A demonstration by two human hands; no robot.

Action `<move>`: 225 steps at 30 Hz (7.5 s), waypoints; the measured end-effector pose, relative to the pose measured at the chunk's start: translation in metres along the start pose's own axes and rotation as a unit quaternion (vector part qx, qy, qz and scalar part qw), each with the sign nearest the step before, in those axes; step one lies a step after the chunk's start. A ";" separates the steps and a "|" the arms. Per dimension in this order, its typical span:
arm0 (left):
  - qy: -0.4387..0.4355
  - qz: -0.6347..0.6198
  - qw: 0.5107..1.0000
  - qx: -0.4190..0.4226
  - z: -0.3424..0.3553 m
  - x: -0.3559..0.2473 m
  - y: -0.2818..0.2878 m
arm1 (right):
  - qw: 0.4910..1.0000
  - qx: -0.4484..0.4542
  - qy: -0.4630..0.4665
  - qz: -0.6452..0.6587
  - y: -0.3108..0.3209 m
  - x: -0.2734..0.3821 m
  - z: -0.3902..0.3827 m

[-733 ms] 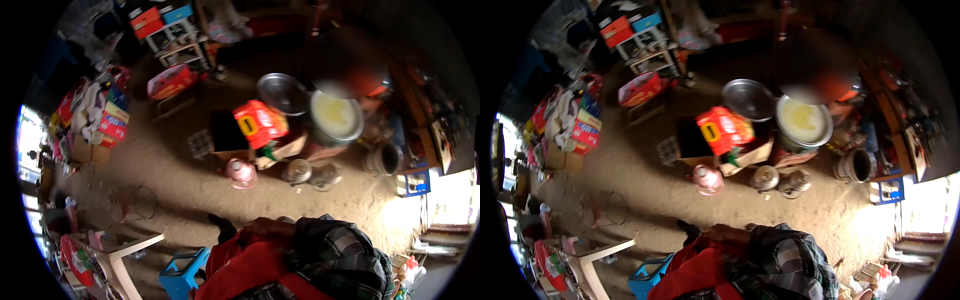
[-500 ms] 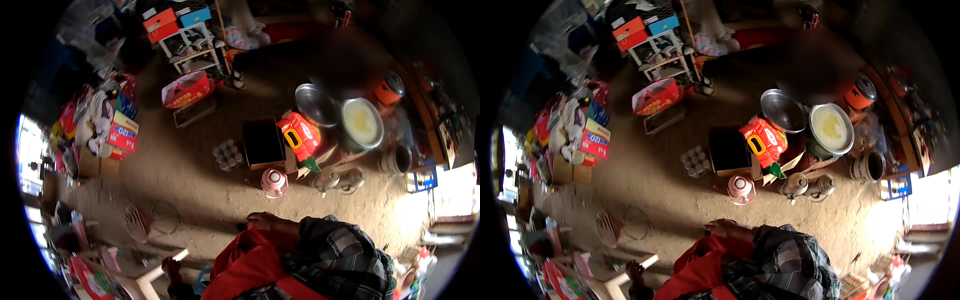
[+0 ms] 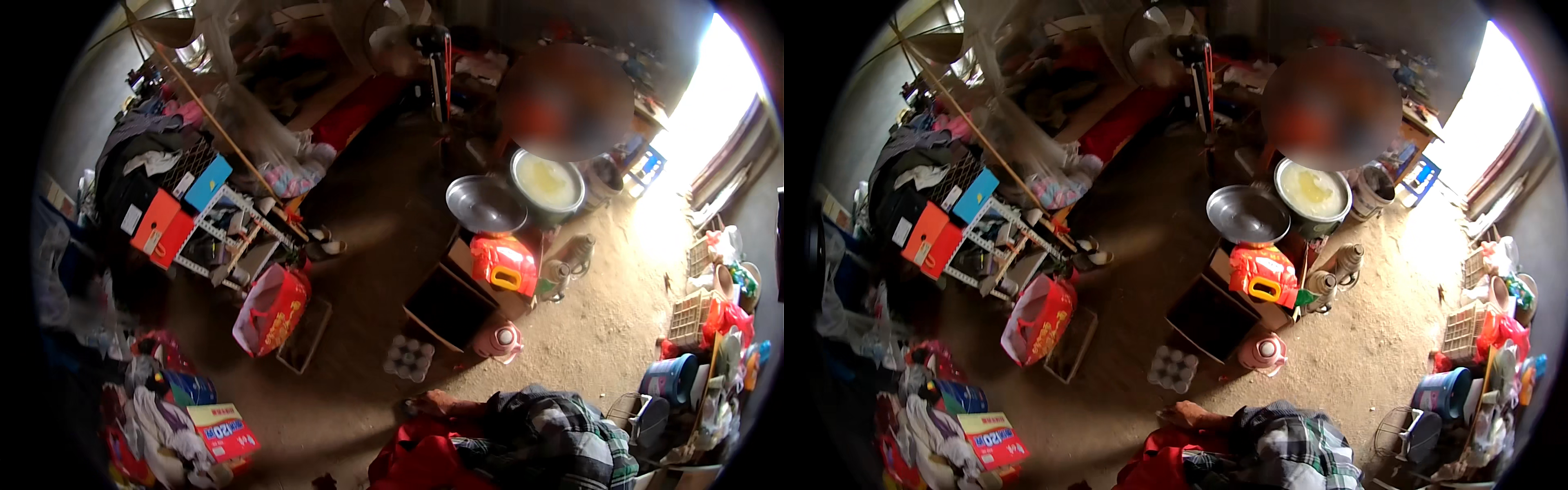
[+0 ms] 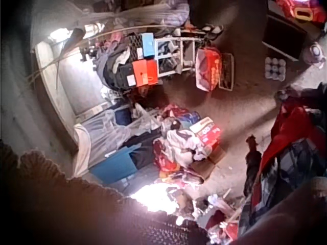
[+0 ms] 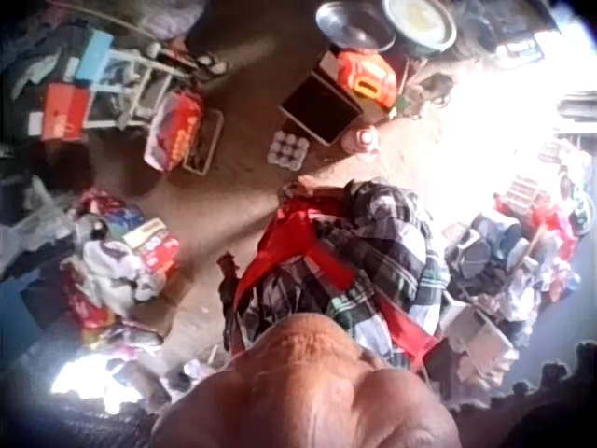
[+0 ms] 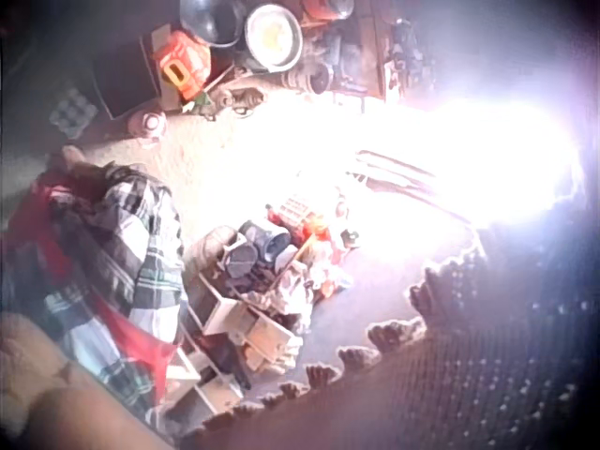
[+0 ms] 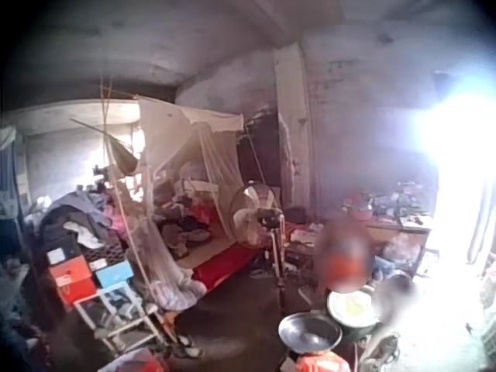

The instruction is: The person stirs chopped vegetables in a wok on an outdoor gas stove using a spatula. They add seasoning from a packet and a liquid from a large bottle. The person briefly enters a cluttered indoor room to retrieve a small white item from a plastic bag before returning to the stove to continue stirring the vegetables.

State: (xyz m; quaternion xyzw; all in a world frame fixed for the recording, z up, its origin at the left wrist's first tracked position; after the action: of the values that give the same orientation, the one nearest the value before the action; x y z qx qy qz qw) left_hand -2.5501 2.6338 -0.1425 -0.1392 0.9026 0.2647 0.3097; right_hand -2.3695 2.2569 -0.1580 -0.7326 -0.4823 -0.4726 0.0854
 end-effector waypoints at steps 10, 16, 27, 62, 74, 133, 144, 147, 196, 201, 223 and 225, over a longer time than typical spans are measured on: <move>-0.001 0.044 0.997 0.064 0.230 -0.162 0.021 | 0.932 -0.160 -0.047 0.320 0.103 0.077 0.154; -0.147 0.142 0.939 0.277 0.388 -0.323 -0.078 | 0.960 -0.266 -0.035 0.079 0.162 0.114 0.226; -0.140 0.204 0.924 0.291 0.412 -0.659 -0.360 | 0.898 -0.402 -0.075 0.162 0.411 0.119 0.372; -0.174 0.406 0.734 0.516 0.613 -1.193 -1.118 | 0.545 -0.550 -0.139 0.617 1.259 -0.056 0.791; -0.478 0.570 0.421 0.519 0.547 -1.165 -1.424 | 0.266 -0.612 -0.079 0.740 1.282 -0.275 0.719; -0.675 0.577 0.208 0.411 0.503 -1.073 -1.555 | 0.008 -0.628 0.007 0.778 1.275 -0.367 0.775; -0.473 0.752 -0.062 0.454 0.420 -1.147 -1.283 | 0.238 -0.528 -0.208 0.788 1.132 0.008 0.673; -0.428 0.738 -0.169 0.494 0.407 -1.173 -1.239 | 0.436 -0.467 -0.254 0.726 1.119 0.088 0.604; -0.467 0.748 -0.325 0.341 0.236 -0.942 -0.780 | 0.368 -0.734 -0.360 0.443 0.402 0.243 0.266; -0.452 0.751 -0.306 0.372 0.165 -0.763 -0.767 | 0.350 -0.746 -0.388 0.412 0.309 0.209 0.145; -0.401 0.631 -0.220 0.627 -0.027 -0.195 -0.519 | 0.388 -0.580 -0.577 0.424 -0.322 0.281 0.159; -0.395 0.518 -0.244 0.718 -0.016 -0.177 -0.522 | 0.390 -0.590 -0.545 0.451 -0.374 0.246 0.097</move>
State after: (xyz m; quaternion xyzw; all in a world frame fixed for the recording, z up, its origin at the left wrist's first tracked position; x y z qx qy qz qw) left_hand -2.2046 2.2121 -0.2243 -0.8287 0.0808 0.4972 -0.2441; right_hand -2.5829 2.6616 -0.1432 -0.8109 0.3744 -0.0305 -0.4487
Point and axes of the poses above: each hand's wrist, its own z-axis towards the middle knuckle, its own y-axis out of the back of the hand, x = y × z, the point moved 4 cm from there along z, towards the middle knuckle, and after that the axes turned 2 degrees about x, right-handed, at the moved point
